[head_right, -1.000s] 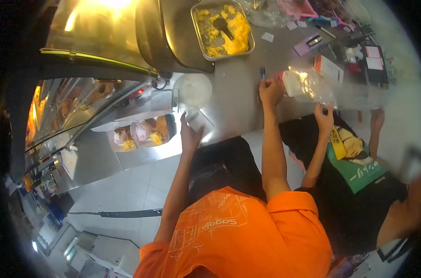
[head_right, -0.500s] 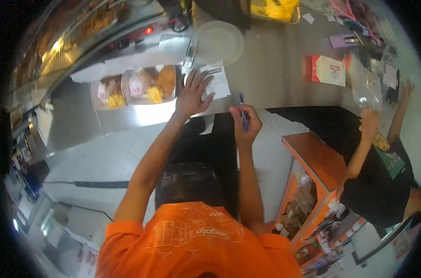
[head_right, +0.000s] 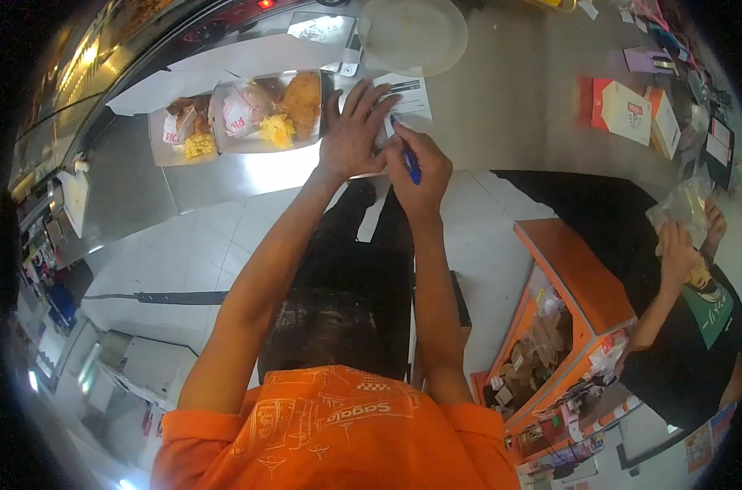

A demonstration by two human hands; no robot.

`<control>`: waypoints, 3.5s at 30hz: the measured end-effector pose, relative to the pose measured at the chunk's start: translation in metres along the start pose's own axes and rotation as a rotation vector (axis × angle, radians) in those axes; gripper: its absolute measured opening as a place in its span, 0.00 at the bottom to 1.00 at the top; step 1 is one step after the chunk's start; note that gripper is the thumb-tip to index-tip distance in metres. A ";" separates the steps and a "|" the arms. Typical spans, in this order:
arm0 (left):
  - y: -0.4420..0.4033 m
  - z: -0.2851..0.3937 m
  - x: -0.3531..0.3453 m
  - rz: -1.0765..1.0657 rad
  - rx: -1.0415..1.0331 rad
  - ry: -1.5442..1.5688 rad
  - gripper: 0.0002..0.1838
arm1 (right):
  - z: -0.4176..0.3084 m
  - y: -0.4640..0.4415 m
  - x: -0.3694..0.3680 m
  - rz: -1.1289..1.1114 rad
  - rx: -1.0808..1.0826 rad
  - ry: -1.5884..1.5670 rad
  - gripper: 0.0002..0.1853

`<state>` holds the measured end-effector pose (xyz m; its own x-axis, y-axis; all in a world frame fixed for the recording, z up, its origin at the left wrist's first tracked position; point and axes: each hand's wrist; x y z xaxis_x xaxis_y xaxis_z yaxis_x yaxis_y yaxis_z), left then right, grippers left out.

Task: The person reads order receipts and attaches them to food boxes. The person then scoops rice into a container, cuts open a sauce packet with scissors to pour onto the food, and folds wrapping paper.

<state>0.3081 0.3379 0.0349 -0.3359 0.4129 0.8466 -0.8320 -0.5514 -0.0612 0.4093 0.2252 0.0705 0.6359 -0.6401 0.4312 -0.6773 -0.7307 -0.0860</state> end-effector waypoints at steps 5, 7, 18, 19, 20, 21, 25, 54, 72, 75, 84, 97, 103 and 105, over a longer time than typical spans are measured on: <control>0.000 -0.003 -0.002 0.019 -0.009 -0.020 0.35 | 0.006 0.003 -0.008 0.138 -0.003 0.007 0.12; 0.000 -0.003 -0.001 0.015 -0.010 -0.016 0.35 | 0.002 0.012 -0.012 -0.039 -0.041 -0.055 0.12; 0.000 -0.002 -0.002 -0.005 0.005 -0.009 0.36 | 0.009 0.019 -0.002 -0.067 -0.090 -0.158 0.13; 0.000 -0.002 -0.002 -0.007 0.012 -0.022 0.36 | 0.005 0.021 -0.003 0.030 -0.107 -0.087 0.13; 0.000 -0.001 -0.001 -0.006 0.022 -0.037 0.36 | 0.002 0.020 -0.004 0.123 -0.121 -0.017 0.13; 0.001 -0.001 -0.001 -0.003 0.026 -0.036 0.36 | 0.003 0.019 -0.004 0.109 -0.186 -0.026 0.12; 0.002 0.000 -0.001 -0.006 0.025 -0.004 0.36 | 0.002 0.017 -0.004 0.048 -0.125 -0.068 0.11; 0.128 -0.211 0.206 0.760 0.736 -0.163 0.16 | -0.171 -0.133 -0.066 -0.722 0.446 0.309 0.19; 0.141 -0.253 0.233 0.168 0.435 -0.015 0.07 | -0.152 -0.087 -0.090 -0.431 0.278 0.286 0.13; 0.162 -0.299 0.219 0.366 0.456 0.047 0.05 | -0.153 -0.075 -0.083 -0.409 0.290 0.199 0.13; 0.157 -0.201 0.290 0.751 0.436 -0.048 0.15 | -0.120 -0.017 -0.076 -0.489 0.483 0.442 0.15; 0.031 -0.128 0.209 -0.187 -0.330 -0.059 0.36 | -0.121 -0.074 -0.079 -0.948 0.421 0.680 0.24; 0.051 -0.138 0.212 -0.203 -0.322 -0.051 0.27 | -0.097 -0.029 -0.094 -0.466 0.425 0.544 0.33; 0.087 -0.147 0.178 -0.122 -0.183 -0.073 0.35 | -0.098 -0.012 -0.087 -0.296 0.113 0.567 0.47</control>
<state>0.1109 0.4699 0.1023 -0.2004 0.4117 0.8890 -0.9330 -0.3571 -0.0449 0.3259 0.3130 0.1226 0.4748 -0.2065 0.8556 -0.4407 -0.8972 0.0281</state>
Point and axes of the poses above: each hand's wrist, its own y-axis away from the middle knuckle, its own x-axis out of the back of the hand, z = x × y, and after that the axes turned 1 degree about -z, right-handed
